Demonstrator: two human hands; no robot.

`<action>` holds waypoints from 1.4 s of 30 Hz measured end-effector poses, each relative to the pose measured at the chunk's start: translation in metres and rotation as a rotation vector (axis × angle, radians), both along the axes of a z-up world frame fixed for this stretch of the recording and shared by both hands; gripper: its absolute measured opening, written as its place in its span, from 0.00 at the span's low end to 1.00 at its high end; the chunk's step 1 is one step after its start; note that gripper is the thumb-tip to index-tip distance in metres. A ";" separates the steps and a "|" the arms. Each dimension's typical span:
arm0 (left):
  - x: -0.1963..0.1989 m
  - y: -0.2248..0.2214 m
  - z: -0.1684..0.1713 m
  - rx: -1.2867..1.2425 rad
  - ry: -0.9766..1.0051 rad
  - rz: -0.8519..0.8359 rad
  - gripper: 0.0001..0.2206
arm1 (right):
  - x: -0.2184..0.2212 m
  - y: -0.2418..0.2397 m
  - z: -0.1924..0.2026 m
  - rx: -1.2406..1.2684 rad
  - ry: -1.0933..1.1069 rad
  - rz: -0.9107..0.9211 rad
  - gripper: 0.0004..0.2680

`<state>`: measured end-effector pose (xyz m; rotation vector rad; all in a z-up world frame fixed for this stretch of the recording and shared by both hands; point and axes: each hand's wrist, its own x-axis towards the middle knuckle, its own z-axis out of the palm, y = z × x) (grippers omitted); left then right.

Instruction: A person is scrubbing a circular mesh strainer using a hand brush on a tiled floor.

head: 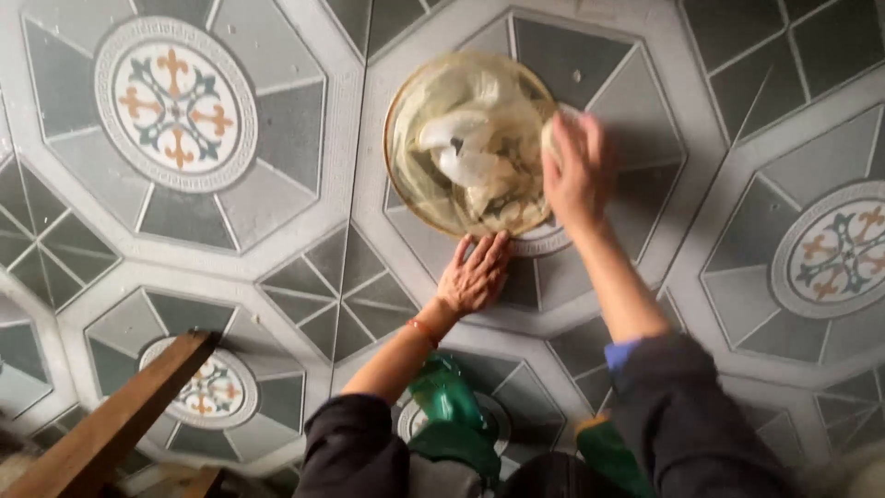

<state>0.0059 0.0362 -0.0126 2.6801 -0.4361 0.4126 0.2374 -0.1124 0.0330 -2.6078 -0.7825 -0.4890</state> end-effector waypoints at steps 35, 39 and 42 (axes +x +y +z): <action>0.028 0.023 0.011 0.024 0.081 0.193 0.27 | -0.072 0.000 0.057 0.164 0.321 0.205 0.15; 0.029 0.022 0.016 0.022 0.166 0.171 0.29 | -0.050 -0.020 0.010 0.000 0.117 0.136 0.16; 0.033 0.023 0.021 0.019 0.119 0.172 0.29 | -0.011 -0.009 0.012 0.012 0.174 0.107 0.21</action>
